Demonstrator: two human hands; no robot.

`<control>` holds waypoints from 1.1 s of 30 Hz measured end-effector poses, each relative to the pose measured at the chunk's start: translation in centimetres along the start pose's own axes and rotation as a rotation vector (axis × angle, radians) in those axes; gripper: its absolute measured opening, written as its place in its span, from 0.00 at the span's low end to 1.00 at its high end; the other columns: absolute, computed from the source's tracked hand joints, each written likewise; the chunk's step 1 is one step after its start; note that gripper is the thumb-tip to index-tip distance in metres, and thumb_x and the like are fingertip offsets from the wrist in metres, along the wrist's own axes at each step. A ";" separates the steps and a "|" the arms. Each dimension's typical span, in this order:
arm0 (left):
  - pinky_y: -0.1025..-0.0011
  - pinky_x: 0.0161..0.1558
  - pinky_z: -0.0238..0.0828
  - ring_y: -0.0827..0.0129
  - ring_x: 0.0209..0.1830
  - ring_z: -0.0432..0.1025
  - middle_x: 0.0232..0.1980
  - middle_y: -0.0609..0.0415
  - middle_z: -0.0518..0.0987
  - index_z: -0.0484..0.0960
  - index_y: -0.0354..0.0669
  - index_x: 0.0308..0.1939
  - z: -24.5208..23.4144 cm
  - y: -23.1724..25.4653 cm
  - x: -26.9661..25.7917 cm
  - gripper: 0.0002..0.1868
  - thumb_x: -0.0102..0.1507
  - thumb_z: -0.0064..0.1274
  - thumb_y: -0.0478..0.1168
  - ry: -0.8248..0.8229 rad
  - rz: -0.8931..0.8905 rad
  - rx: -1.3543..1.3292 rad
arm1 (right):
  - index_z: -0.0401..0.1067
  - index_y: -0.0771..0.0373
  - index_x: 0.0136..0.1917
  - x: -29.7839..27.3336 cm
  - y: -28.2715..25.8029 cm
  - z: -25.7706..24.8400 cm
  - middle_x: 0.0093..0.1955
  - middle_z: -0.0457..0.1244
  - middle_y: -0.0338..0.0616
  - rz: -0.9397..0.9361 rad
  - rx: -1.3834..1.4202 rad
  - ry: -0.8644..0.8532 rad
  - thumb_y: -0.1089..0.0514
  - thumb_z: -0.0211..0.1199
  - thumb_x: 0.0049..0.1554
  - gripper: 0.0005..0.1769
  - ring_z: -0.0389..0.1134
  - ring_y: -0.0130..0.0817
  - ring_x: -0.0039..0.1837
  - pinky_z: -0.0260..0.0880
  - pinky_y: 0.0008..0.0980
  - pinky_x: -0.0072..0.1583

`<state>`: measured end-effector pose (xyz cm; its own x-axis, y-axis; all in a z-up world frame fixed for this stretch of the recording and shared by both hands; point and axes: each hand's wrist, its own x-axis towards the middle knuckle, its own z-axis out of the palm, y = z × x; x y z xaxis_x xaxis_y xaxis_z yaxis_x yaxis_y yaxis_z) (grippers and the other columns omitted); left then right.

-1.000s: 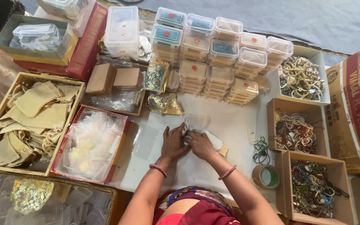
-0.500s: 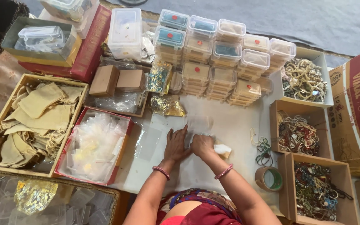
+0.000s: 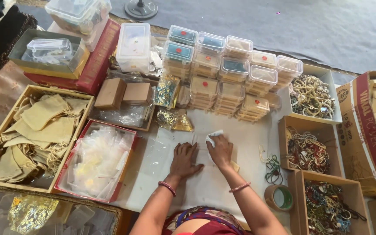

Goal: The person cleans a silver chain using a white cloth on a table filled with boxes of jewelry and packaging materials. They wipe the chain, place it into a small beige pouch, and then pick up a plastic container to continue working.

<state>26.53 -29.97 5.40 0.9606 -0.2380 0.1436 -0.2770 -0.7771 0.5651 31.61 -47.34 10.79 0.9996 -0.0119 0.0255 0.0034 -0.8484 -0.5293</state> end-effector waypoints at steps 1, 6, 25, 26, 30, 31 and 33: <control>0.47 0.77 0.35 0.53 0.74 0.55 0.67 0.43 0.68 0.64 0.44 0.74 -0.3 0.2 0.3 0.53 0.52 0.63 0.66 0.004 0.000 0.039 | 0.78 0.51 0.59 0.5 -1.2 -1.1 0.62 0.67 0.42 -0.035 -0.239 -0.017 0.48 0.63 0.55 0.20 0.65 0.44 0.65 0.61 0.49 0.65; 0.47 0.78 0.34 0.49 0.74 0.53 0.67 0.40 0.65 0.67 0.46 0.73 -0.2 -0.1 0.8 0.51 0.53 0.61 0.67 0.026 -0.027 0.009 | 0.74 0.56 0.64 3.0 4.1 6.4 0.72 0.62 0.42 -0.399 -0.224 -0.055 0.54 0.58 0.59 0.20 0.59 0.49 0.71 0.56 0.50 0.70; 0.45 0.76 0.33 0.50 0.80 0.48 0.78 0.36 0.57 0.72 0.40 0.67 0.4 -0.5 0.7 0.47 0.53 0.60 0.68 0.062 0.014 0.025 | 0.77 0.55 0.62 5.4 3.5 7.4 0.67 0.65 0.43 -0.579 -0.063 -0.233 0.69 0.53 0.51 0.27 0.61 0.43 0.69 0.56 0.48 0.61; 0.45 0.76 0.33 0.50 0.80 0.48 0.78 0.36 0.57 0.72 0.40 0.67 0.3 -0.4 0.7 0.47 0.53 0.60 0.68 0.063 0.014 0.027 | 0.77 0.55 0.62 5.7 4.4 7.3 0.67 0.65 0.43 -0.581 -0.062 -0.232 0.69 0.53 0.51 0.27 0.61 0.43 0.69 0.56 0.48 0.61; 0.42 0.75 0.32 0.53 0.80 0.49 0.78 0.38 0.57 0.73 0.40 0.66 0.3 -0.4 0.5 0.46 0.54 0.59 0.69 0.020 0.039 0.061 | 0.80 0.52 0.55 5.8 6.6 5.5 0.60 0.70 0.38 -0.599 -0.057 -0.227 0.67 0.54 0.50 0.23 0.66 0.37 0.65 0.57 0.45 0.61; 0.41 0.76 0.32 0.54 0.80 0.50 0.78 0.39 0.57 0.73 0.41 0.66 0.4 -0.4 0.5 0.46 0.55 0.59 0.69 0.003 0.045 0.074 | 0.81 0.52 0.52 5.7 6.8 4.7 0.58 0.71 0.36 -0.592 -0.126 -0.184 0.67 0.54 0.50 0.22 0.68 0.35 0.63 0.57 0.46 0.59; 0.41 0.75 0.32 0.54 0.80 0.50 0.79 0.40 0.57 0.73 0.41 0.66 0.3 -0.3 0.5 0.46 0.54 0.59 0.69 0.002 0.041 0.077 | 0.81 0.50 0.50 4.8 4.7 2.7 0.55 0.71 0.34 -0.469 -0.264 -0.186 0.64 0.55 0.52 0.18 0.68 0.33 0.62 0.57 0.43 0.62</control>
<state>27.10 -30.02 5.02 0.9483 -0.2701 0.1668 -0.3174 -0.8093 0.4943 36.53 -49.99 6.11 0.8811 0.4709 0.0440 0.4646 -0.8443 -0.2671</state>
